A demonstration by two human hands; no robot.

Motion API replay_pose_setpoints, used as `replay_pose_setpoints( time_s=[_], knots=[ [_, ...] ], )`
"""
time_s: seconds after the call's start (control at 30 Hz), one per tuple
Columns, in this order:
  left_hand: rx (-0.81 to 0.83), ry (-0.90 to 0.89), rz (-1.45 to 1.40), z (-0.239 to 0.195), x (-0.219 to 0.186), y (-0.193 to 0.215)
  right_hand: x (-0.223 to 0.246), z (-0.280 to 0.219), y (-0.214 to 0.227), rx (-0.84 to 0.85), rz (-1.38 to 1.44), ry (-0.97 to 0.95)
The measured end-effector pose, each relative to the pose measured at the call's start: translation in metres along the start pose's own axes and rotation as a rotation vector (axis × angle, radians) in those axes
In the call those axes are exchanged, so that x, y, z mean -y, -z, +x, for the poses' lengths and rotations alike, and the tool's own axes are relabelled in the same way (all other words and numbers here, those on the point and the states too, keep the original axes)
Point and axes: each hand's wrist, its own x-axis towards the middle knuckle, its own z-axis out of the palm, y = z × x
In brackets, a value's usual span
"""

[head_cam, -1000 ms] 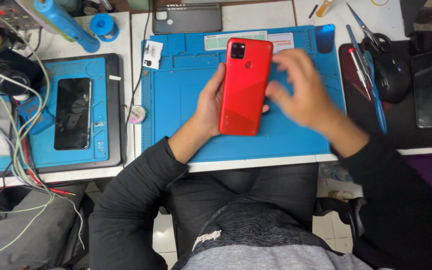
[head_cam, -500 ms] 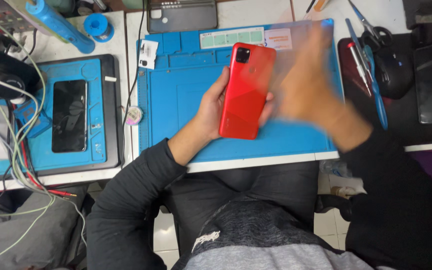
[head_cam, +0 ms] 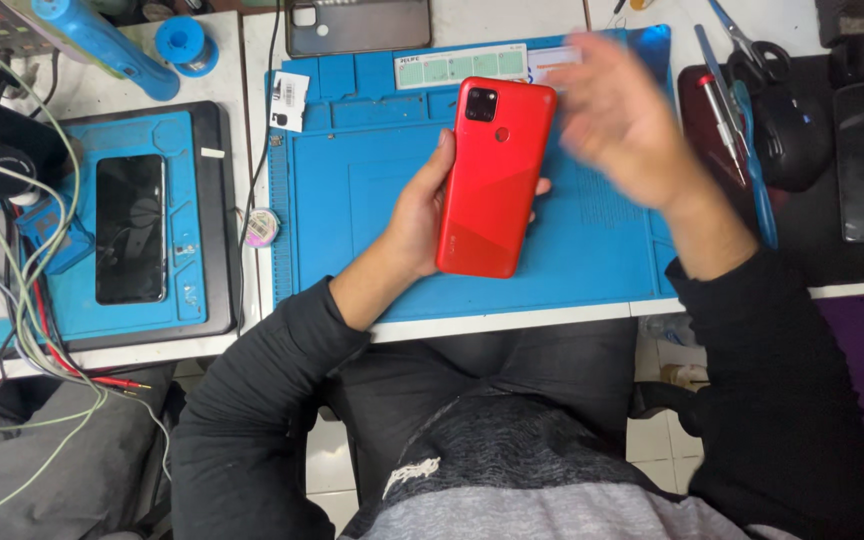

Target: The person removes a red phone case from a smartphone, then uses a thin red prying tool to separate the back cover from the phone body. The back cover is lifted off, exposing the internal battery and components.

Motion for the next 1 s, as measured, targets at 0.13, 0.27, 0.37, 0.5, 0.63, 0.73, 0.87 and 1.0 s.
replay_pose_setpoints(
  time_s=[0.13, 0.27, 0.37, 0.5, 0.63, 0.73, 0.87, 1.0],
  knots=[
    [-0.202, -0.003, 0.074, -0.001, 0.000, -0.002, 0.012, 0.005, -0.027, 0.106, 0.050, -0.166],
    [-0.025, 0.007, 0.121, 0.001, 0.001, -0.007, 0.009, 0.009, -0.011, -0.070, 0.257, -0.244],
    [0.007, 0.022, 0.118, -0.001, 0.001, -0.008, 0.003, 0.005, -0.004, -0.162, 0.226, -0.177],
    [-0.016, 0.024, 0.130, -0.002, 0.002, -0.008, 0.004, -0.002, -0.014, -0.043, 0.172, -0.132],
    [-0.004, 0.049, 0.098, -0.002, 0.001, -0.009, 0.011, 0.006, -0.016, -0.111, 0.116, -0.161],
    [0.030, 0.062, 0.077, -0.002, 0.001, -0.009, 0.021, 0.012, -0.016, -0.182, 0.140, -0.191],
    [-0.047, 0.088, 0.029, 0.001, 0.006, -0.008, 0.040, 0.017, -0.025, -0.053, -0.142, 0.191],
    [-0.029, 0.131, 0.090, 0.001, 0.012, -0.006, 0.051, 0.026, -0.041, -0.038, -0.481, 0.134]
  ],
)
